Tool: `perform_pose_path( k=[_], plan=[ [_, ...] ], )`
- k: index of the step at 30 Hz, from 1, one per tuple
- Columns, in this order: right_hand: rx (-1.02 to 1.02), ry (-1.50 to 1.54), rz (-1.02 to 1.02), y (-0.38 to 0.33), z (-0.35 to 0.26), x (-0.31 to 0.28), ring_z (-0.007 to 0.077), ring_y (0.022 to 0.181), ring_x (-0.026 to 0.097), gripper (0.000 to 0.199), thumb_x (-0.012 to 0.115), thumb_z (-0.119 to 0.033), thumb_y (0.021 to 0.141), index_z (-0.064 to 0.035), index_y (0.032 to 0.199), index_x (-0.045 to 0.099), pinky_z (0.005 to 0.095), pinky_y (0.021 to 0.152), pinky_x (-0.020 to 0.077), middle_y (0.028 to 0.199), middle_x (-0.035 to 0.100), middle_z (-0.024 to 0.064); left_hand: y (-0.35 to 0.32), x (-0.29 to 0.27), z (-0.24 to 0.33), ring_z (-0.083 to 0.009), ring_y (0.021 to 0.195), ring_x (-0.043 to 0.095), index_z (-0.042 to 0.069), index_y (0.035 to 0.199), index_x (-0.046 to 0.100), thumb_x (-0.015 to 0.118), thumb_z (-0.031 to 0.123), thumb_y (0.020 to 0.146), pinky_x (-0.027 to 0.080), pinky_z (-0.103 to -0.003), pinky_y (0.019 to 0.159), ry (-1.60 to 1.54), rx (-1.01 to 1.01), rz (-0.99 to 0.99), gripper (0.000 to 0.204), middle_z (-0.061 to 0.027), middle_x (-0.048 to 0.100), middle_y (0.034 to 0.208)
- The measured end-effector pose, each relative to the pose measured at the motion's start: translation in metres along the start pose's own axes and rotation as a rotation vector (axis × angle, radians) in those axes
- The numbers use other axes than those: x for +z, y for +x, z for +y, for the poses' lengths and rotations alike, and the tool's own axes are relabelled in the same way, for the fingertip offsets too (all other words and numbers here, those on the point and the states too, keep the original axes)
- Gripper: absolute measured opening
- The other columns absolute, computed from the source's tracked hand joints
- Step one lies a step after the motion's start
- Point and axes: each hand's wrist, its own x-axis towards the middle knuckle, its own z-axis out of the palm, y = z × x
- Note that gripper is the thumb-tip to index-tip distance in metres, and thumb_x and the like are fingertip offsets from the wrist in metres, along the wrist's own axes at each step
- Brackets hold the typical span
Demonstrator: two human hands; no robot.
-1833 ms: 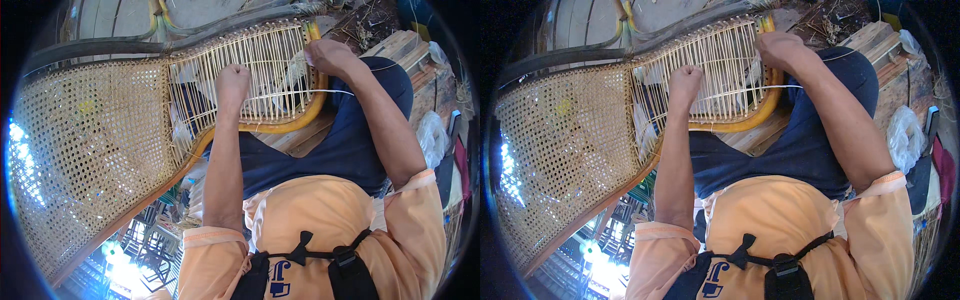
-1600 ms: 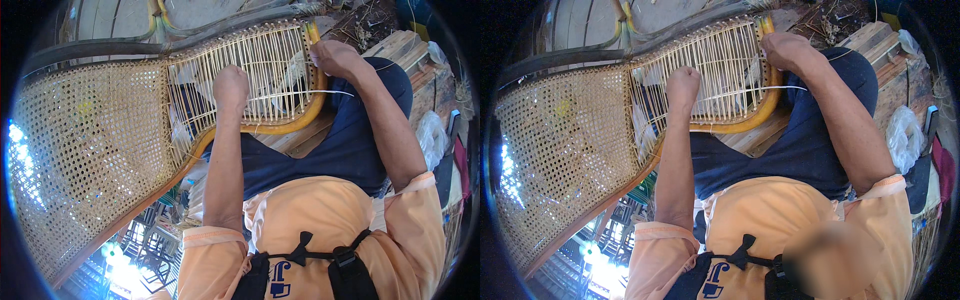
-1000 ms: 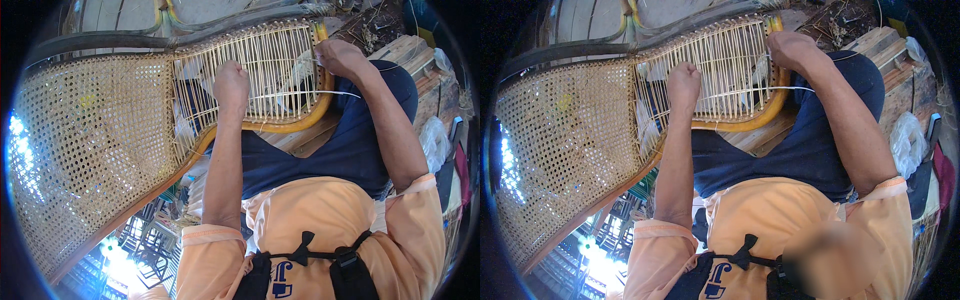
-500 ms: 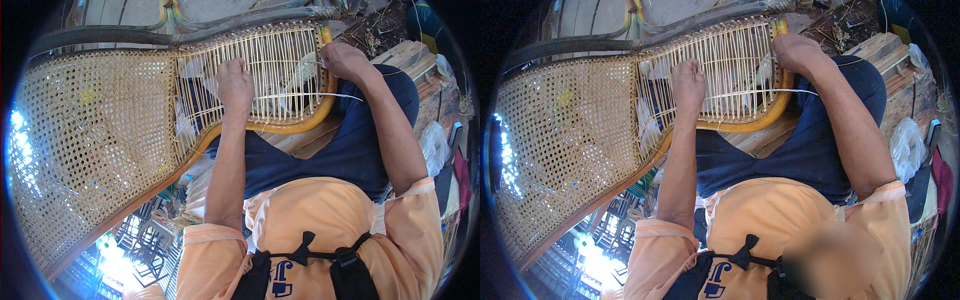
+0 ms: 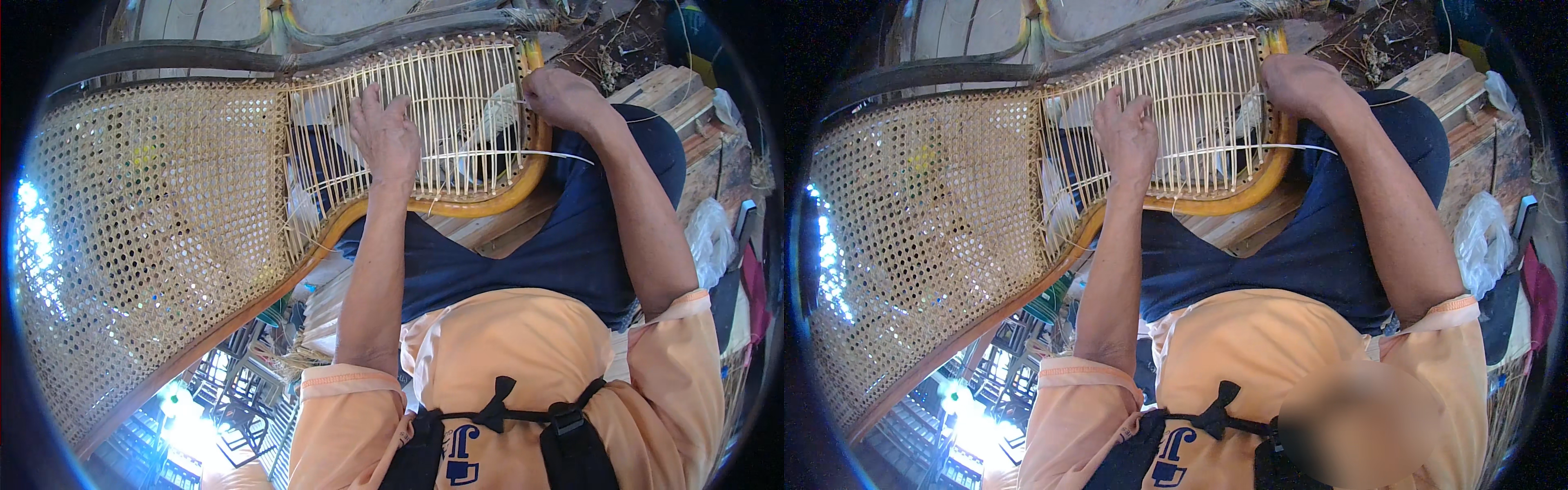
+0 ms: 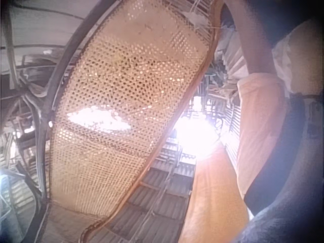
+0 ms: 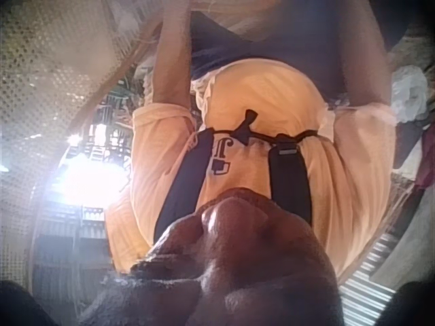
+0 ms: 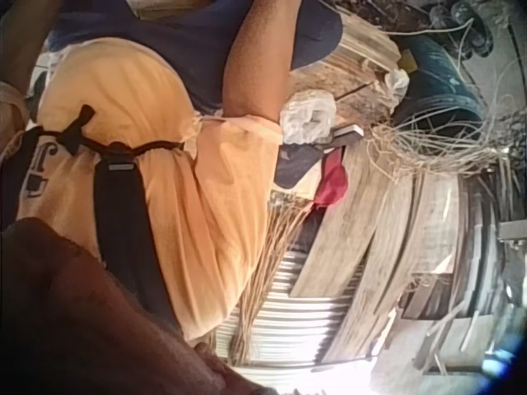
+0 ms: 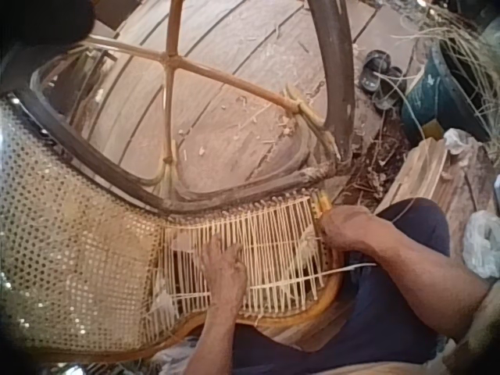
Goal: Weaving rattan strips onto a chair frame to repair the seat and backrest.
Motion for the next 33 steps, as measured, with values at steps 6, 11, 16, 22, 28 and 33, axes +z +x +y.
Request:
perform_pose_path(
  k=[6, 11, 16, 22, 28, 33],
  plan=[
    [-0.046, 0.028, 0.100, 0.000, 0.006, 0.004, 0.0337, 0.087, 0.061, 0.017, 0.057, -0.018, 0.079, -0.0034, 0.086, 0.063, 0.0420, 0.076, 0.0478, 0.088, 0.063, 0.0186, -0.003, 0.008, 0.003, -0.0358, 0.116, 0.039, 0.012, 0.092, 0.069, 0.056, 0.002, 0.070, 0.031, -0.047, 0.099, 0.077, 0.019, 0.119, 0.027, -0.0132, 0.048, 0.121],
    [-0.022, 0.017, 0.061, 0.003, 0.001, 0.003, 0.0344, 0.087, 0.060, 0.018, 0.058, -0.019, 0.078, -0.0026, 0.085, 0.062, 0.0420, 0.077, 0.0476, 0.088, 0.062, 0.0186, -0.004, 0.010, -0.001, -0.0374, 0.120, 0.037, 0.015, 0.094, 0.069, 0.055, 0.004, 0.072, 0.027, -0.049, 0.101, 0.061, -0.030, 0.121, 0.028, -0.0117, 0.047, 0.124],
    [-0.127, -0.002, 0.150, 0.009, 0.017, 0.013, 0.0355, 0.086, 0.060, 0.017, 0.057, -0.017, 0.076, -0.0021, 0.084, 0.061, 0.0431, 0.076, 0.0476, 0.087, 0.062, 0.0198, -0.005, 0.012, 0.004, -0.0396, 0.122, 0.034, 0.013, 0.094, 0.068, 0.053, 0.003, 0.073, 0.023, -0.051, 0.103, 0.043, -0.038, 0.095, 0.027, -0.0130, 0.045, 0.126],
    [-0.131, 0.002, 0.111, 0.001, 0.005, 0.003, 0.0351, 0.088, 0.059, 0.016, 0.056, -0.016, 0.076, -0.0017, 0.083, 0.061, 0.0428, 0.078, 0.0466, 0.088, 0.060, 0.0192, -0.009, 0.011, 0.003, -0.0406, 0.126, 0.029, 0.009, 0.096, 0.066, 0.051, 0.002, 0.073, 0.019, -0.053, 0.104, -0.058, -0.072, 0.085, 0.028, -0.0144, 0.041, 0.130],
    [-0.076, 0.010, 0.134, 0.012, 0.017, 0.018, 0.0348, 0.088, 0.058, 0.016, 0.058, -0.018, 0.077, -0.0018, 0.080, 0.059, 0.0426, 0.076, 0.0463, 0.087, 0.060, 0.0187, -0.009, 0.003, 0.008, -0.0368, 0.114, 0.039, 0.008, 0.091, 0.063, 0.055, 0.008, 0.076, 0.030, -0.047, 0.097, -0.061, -0.106, 0.159, 0.017, -0.0145, 0.047, 0.116],
    [0.002, 0.046, 0.043, 0.004, 0.003, 0.001, 0.0316, 0.075, 0.061, 0.016, 0.056, -0.017, 0.079, -0.0016, 0.078, 0.059, 0.0418, 0.069, 0.0471, 0.073, 0.061, 0.0171, -0.007, -0.004, 0.011, -0.0309, 0.085, 0.055, 0.010, 0.083, 0.065, 0.060, 0.015, 0.076, 0.045, -0.041, 0.075, -0.038, -0.221, 0.042, 0.010, -0.0111, 0.055, 0.087]
  ],
)
